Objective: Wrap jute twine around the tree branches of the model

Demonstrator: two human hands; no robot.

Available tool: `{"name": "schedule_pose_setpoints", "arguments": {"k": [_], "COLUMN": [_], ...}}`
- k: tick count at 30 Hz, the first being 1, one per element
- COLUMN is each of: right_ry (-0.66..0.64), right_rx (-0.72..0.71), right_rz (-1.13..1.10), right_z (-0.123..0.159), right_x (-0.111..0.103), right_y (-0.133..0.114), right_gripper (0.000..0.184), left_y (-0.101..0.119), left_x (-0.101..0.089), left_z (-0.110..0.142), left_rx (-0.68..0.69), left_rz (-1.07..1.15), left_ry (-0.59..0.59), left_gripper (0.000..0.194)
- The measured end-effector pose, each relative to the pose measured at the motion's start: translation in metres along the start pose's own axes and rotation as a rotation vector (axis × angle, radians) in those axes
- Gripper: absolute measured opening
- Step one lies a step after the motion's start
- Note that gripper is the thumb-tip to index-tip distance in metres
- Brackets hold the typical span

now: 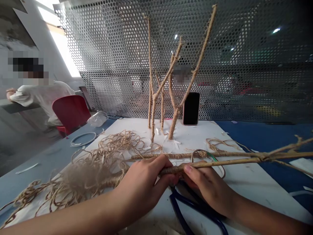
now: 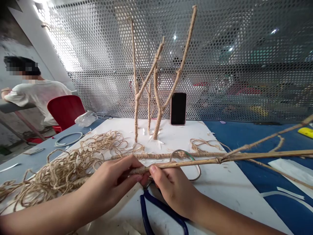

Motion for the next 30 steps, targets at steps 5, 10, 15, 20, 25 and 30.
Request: {"name": "schedule_pose_setpoints", "arguments": {"k": [5,10,15,20,25,30], "right_ry": [-0.050,-0.061,-0.101,-0.084,-0.016,-0.036], "right_rx": [0.063,0.084,0.144,0.162,0.179,0.155], "right_rz": [-0.080,-0.084,-0.117,-0.166,-0.274,-0.345], "right_z": [-0.002,-0.003,-0.003,-0.004,-0.007,-0.009], "right_x": [0.001,0.003,0.005,0.007,0.006,0.004], "right_y": [0.005,0.009,0.014,0.019,0.022,0.017], "right_gripper": [0.040,0.041,0.044,0.042,0.040,0.040], "left_y": [-0.004,-0.008,-0.014,-0.018,-0.009,-0.002], "left_x": [0.001,0.004,0.006,0.009,0.006,-0.002], "left_z": [0.001,-0.001,-0.002,-0.001,0.000,-0.002], "left_rx": [-0.019,-0.008,0.006,-0.007,0.022,0.079], "left_rz": [0.000,-0.006,-0.030,-0.077,-0.080,-0.091], "left_ry": [0.041,0.086,0.122,0.151,0.140,0.004], "left_gripper": [0.014,0.012,0.010,0.010,0.015,0.025]}}
Point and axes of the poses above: each hand's wrist, its own z-axis away from the middle knuckle, its own x-axis out of the palm, y = z × x, the point moved 4 cm from there along -z, towards the middle knuckle, and after that the axes turned 1 degree about y, right-handed, at the moved point
